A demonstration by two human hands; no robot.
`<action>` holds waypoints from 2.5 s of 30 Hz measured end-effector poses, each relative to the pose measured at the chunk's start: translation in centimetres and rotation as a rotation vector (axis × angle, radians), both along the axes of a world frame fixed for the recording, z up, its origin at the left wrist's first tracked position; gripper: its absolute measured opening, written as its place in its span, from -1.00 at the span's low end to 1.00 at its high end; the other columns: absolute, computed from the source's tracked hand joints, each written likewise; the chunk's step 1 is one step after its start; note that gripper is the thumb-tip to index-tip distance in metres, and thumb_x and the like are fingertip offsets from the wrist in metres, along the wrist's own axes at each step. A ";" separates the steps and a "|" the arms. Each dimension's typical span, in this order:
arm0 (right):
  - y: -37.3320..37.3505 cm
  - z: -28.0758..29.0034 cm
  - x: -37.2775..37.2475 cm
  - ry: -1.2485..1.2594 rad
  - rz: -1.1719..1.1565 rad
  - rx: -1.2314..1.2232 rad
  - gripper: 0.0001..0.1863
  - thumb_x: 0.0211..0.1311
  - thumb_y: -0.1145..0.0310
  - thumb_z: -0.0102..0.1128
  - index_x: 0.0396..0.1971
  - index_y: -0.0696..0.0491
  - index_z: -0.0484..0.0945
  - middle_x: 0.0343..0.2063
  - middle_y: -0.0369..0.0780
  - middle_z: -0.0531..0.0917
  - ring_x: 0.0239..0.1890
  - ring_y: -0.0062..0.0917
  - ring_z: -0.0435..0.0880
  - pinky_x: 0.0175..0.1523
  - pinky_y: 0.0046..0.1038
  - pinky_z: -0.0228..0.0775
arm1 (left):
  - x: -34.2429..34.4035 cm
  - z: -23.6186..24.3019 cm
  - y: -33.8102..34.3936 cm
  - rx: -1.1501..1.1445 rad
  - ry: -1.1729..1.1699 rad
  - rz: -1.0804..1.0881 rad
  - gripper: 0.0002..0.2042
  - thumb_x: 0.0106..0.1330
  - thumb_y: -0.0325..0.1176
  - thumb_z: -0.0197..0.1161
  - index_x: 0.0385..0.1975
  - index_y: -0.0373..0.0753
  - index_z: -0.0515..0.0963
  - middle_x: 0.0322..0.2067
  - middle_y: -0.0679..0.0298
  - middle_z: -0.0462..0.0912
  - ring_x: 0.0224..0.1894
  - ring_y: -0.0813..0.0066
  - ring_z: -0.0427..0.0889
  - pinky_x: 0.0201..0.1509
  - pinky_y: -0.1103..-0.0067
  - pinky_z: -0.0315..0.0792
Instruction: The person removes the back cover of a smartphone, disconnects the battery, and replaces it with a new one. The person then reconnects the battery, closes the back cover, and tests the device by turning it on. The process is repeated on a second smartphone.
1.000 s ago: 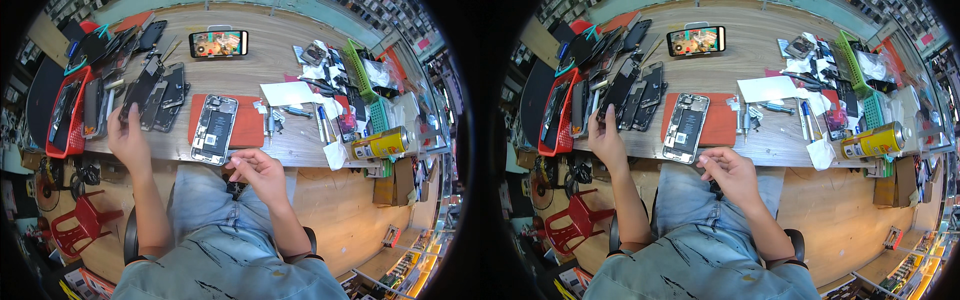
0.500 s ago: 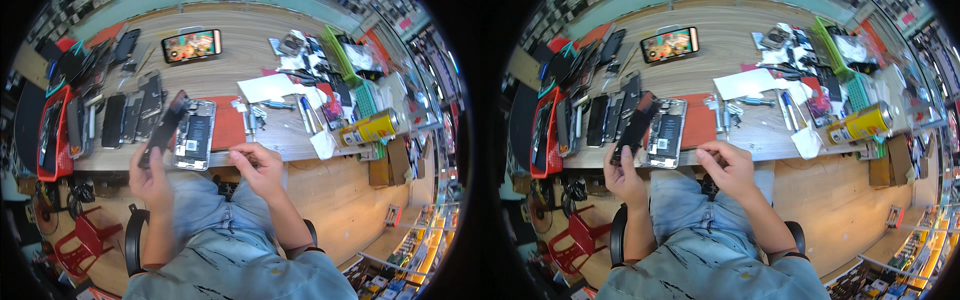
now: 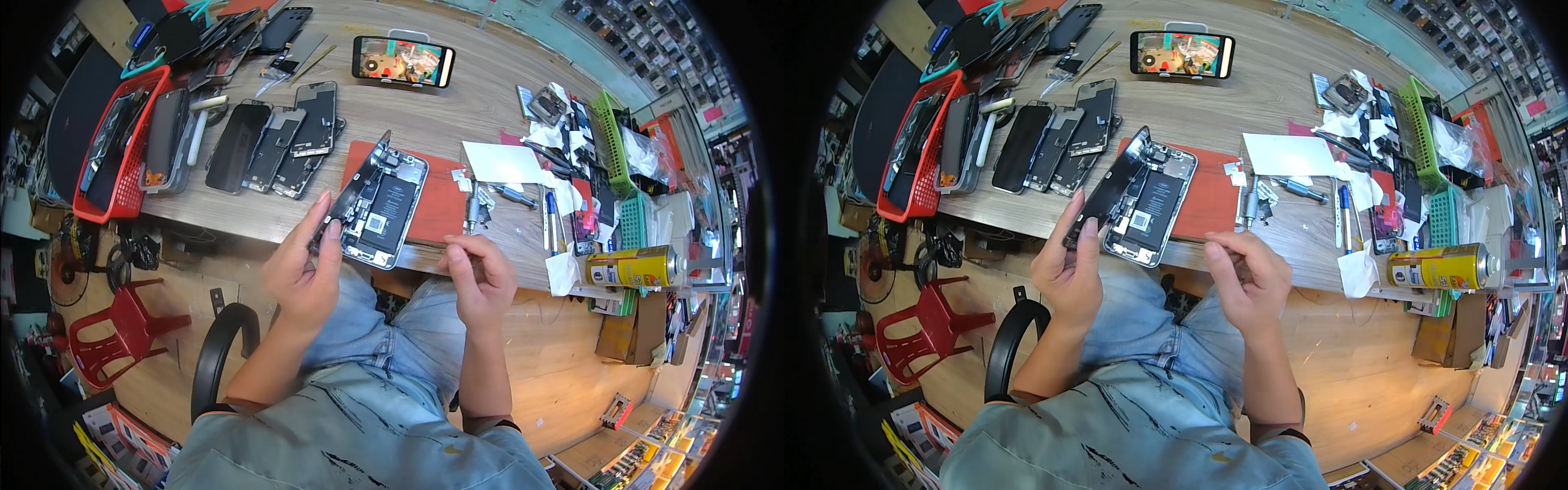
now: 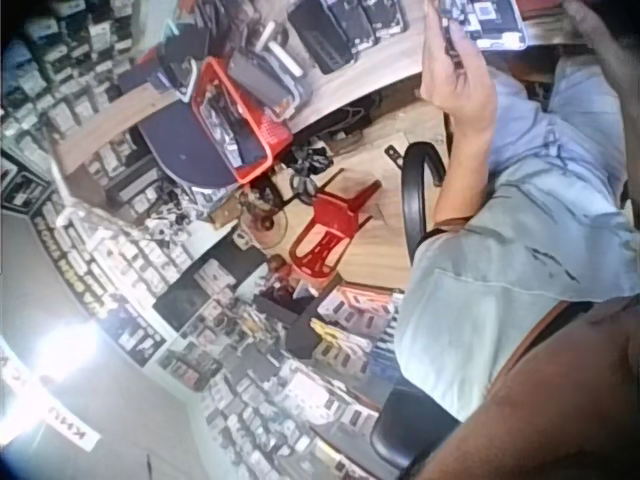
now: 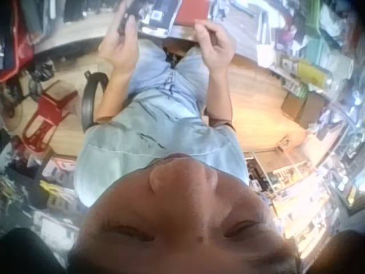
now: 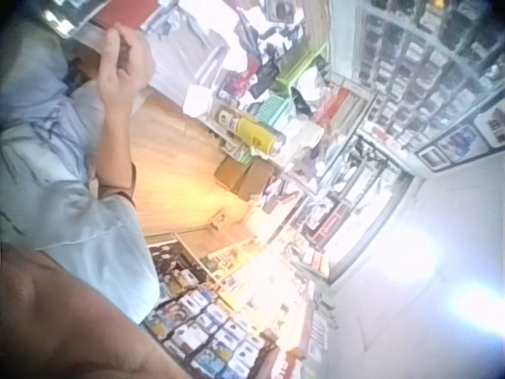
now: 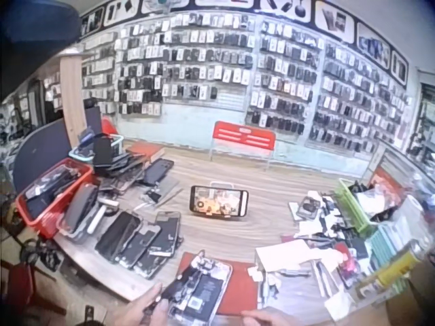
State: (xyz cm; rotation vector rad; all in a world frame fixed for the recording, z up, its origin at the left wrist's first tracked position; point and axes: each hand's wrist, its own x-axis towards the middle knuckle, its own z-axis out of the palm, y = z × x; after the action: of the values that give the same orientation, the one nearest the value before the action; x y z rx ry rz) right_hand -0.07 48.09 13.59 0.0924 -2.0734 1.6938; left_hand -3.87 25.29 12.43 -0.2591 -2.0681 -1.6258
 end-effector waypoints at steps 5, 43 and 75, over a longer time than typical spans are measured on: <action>-0.4 3.2 -3.0 0.226 0.009 0.514 -0.71 0.22 0.55 0.41 -0.03 0.17 0.79 -0.06 -0.10 0.74 -0.14 -0.38 0.69 -0.10 -0.42 0.52 | -0.1 0.9 0.9 0.018 0.068 0.022 -0.60 0.43 -0.70 0.34 0.27 -0.49 0.64 0.12 -0.12 0.79 0.15 0.26 0.81 0.24 0.47 0.63; -2.8 3.2 -8.0 0.133 0.057 0.982 -0.52 0.23 0.22 0.18 0.13 -0.05 0.76 0.60 0.04 0.23 0.65 0.20 0.07 0.64 0.34 -0.17 | -1.6 1.0 1.3 -0.078 0.235 -0.008 -0.55 0.34 -0.71 0.39 0.26 -0.44 0.66 0.08 -0.11 0.80 0.06 0.18 0.85 0.14 0.45 0.69; -2.9 2.9 -8.1 0.112 0.054 0.975 -0.56 0.30 0.23 0.19 0.13 -0.05 0.76 0.59 0.07 0.23 0.64 0.22 0.07 0.63 0.36 -0.16 | -1.4 1.6 1.3 -0.099 0.225 0.037 -0.56 0.37 -0.71 0.39 0.27 -0.46 0.65 0.08 -0.10 0.81 0.06 0.20 0.86 0.14 0.46 0.69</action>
State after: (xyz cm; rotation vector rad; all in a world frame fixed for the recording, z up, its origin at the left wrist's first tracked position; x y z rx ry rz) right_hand -8.16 45.16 16.52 0.5275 -2.6094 0.5397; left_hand -5.23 26.60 14.03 -0.4156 -1.9720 -1.4051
